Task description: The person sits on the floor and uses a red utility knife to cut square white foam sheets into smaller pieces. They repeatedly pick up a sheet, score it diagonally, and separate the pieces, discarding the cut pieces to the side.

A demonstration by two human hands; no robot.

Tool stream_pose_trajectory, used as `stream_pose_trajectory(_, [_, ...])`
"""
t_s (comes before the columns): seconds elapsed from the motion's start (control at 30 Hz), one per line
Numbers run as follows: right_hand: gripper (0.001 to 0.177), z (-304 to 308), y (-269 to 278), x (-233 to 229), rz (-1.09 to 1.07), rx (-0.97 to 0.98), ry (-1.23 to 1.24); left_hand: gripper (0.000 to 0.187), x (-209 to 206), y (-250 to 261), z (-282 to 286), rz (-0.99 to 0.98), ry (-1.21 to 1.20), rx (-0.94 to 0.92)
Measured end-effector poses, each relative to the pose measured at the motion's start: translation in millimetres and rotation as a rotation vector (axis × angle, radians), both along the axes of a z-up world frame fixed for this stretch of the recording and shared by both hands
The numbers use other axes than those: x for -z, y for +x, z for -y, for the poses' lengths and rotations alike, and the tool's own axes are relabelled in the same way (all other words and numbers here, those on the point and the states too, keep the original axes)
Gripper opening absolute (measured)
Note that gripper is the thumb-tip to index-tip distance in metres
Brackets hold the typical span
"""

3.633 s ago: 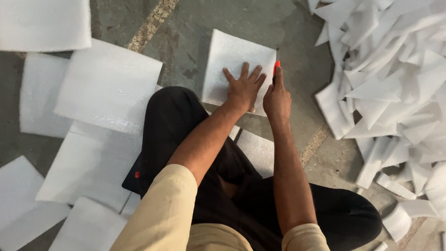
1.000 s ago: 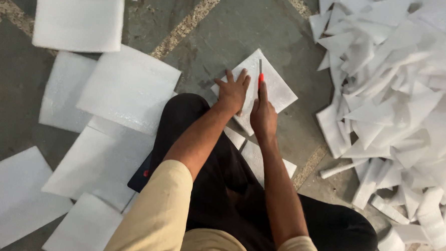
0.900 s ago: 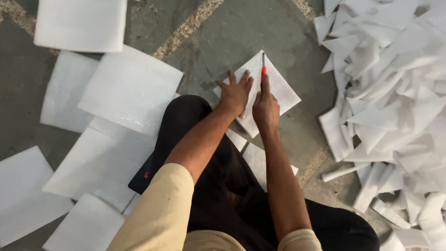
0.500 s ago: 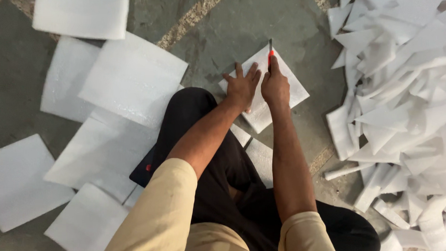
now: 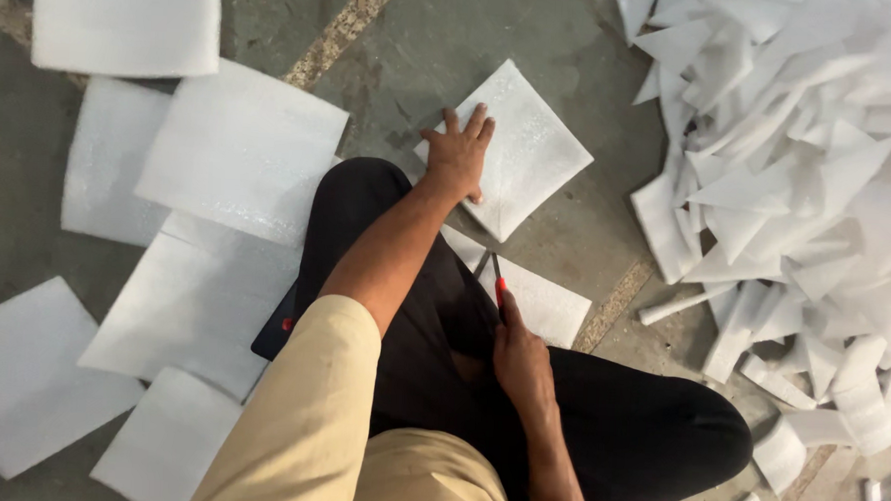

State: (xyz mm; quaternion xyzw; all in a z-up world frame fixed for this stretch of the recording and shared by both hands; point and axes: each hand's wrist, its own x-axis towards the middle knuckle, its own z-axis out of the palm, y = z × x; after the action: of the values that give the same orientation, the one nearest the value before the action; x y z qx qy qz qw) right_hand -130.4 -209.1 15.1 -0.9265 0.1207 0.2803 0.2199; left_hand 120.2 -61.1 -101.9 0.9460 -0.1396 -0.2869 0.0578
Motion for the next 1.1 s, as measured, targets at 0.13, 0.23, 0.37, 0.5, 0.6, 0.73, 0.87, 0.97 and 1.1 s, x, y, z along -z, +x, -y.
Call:
stream_pose_trajectory(0.13, [0.059,3,0,-5,0.101,0.084,0.049,0.069,28,-28,12,0.066,-0.133,-0.093])
stream_pose_trajectory(0.23, [0.061,4,16,4,0.147,0.133,0.098,0.087,29,-39,14,0.162,-0.088,-0.042])
stream_pose_trajectory(0.37, [0.063,6,54,29,0.300,0.064,0.118,0.115,-1,-20,12,0.092,-0.025,-0.083])
stream_pose_trajectory(0.5, [0.061,3,115,59,0.397,0.043,0.119,0.131,-34,3,10,-0.037,0.018,-0.021])
stream_pose_trajectory(0.6, [0.059,5,170,78,0.535,-0.023,0.096,0.131,-41,2,13,-0.074,0.059,0.014])
stream_pose_trajectory(0.73, [0.057,5,228,95,0.540,-0.037,0.088,0.137,-39,4,12,-0.084,0.047,-0.017])
stream_pose_trajectory(0.87, [0.057,5,261,104,0.463,-0.047,0.000,0.137,-35,8,14,-0.082,0.029,-0.025])
stream_pose_trajectory(0.97, [0.057,2,275,104,0.495,-0.095,0.009,0.137,-32,4,13,-0.061,0.023,-0.023])
stream_pose_trajectory(1.1, [0.056,-5,291,91,0.405,-0.066,0.004,0.135,-27,3,13,-0.006,-0.003,-0.024])
